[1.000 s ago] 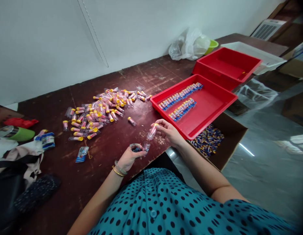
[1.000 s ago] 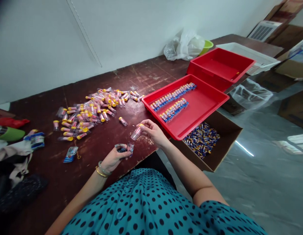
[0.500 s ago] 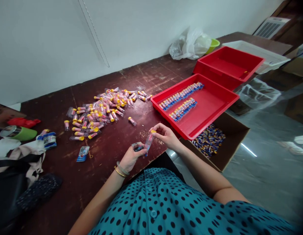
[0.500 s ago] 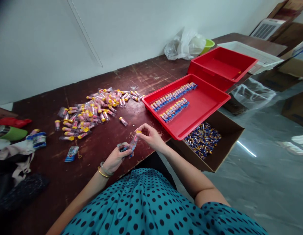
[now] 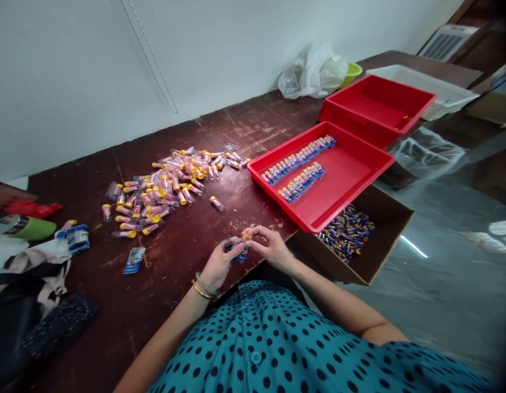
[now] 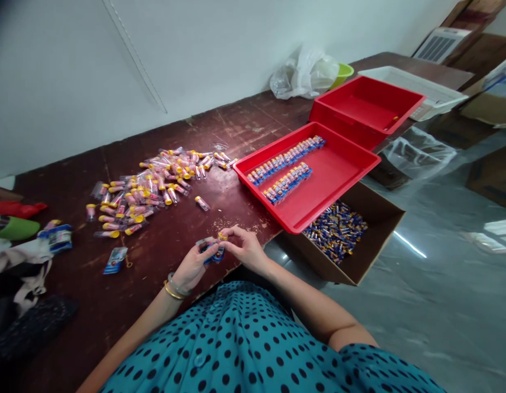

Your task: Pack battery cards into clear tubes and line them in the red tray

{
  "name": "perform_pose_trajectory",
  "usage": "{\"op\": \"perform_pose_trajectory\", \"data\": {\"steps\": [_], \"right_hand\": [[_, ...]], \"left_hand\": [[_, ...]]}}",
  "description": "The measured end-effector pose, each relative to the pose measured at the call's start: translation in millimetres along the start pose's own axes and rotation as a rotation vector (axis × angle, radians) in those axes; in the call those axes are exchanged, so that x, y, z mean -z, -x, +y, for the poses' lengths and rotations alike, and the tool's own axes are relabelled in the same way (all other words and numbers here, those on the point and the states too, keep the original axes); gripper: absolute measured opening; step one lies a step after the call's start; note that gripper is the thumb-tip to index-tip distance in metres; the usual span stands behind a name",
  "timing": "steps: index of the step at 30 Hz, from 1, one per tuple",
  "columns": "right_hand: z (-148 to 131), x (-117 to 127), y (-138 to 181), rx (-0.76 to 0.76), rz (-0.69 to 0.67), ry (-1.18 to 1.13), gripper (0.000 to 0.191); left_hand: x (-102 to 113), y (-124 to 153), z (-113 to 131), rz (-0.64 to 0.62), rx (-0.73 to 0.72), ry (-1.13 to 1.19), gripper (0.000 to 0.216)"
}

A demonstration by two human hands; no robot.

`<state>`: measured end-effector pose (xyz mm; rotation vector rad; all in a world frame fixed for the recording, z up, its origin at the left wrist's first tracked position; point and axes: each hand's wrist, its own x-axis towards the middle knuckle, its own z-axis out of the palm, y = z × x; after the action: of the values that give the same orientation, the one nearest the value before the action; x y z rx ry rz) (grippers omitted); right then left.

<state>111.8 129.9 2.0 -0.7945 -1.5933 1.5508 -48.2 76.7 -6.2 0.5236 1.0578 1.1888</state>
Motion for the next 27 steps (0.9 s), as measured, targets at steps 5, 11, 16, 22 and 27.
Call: {"op": "perform_pose_trajectory", "data": {"steps": [5,11,16,22,27], "right_hand": [[-0.5,6.4,-2.1,0.0,0.023,-0.041,0.021],[3.1,11.9,-2.9,-0.01,0.031,-0.061,0.023],[-4.8,20.4,-5.3,-0.023,0.068,-0.119,0.022],[-27.3,161.8,-69.9,-0.028,0.39,0.064,0.04],[-36.5,309.3,-125.2,-0.258,0.786,0.543,0.032]], "left_hand": [[-4.4,-2.8,0.7,-0.002,0.005,-0.017,0.033],[-10.8,-8.0,1.8,-0.009,0.007,-0.028,0.033],[-18.4,-14.1,3.2,-0.029,0.06,-0.021,0.039],[-13.9,-22.7,3.1,-0.051,0.103,-0.035,0.037],[1.5,-22.9,1.9,0.036,0.133,-0.06,0.042]]}}
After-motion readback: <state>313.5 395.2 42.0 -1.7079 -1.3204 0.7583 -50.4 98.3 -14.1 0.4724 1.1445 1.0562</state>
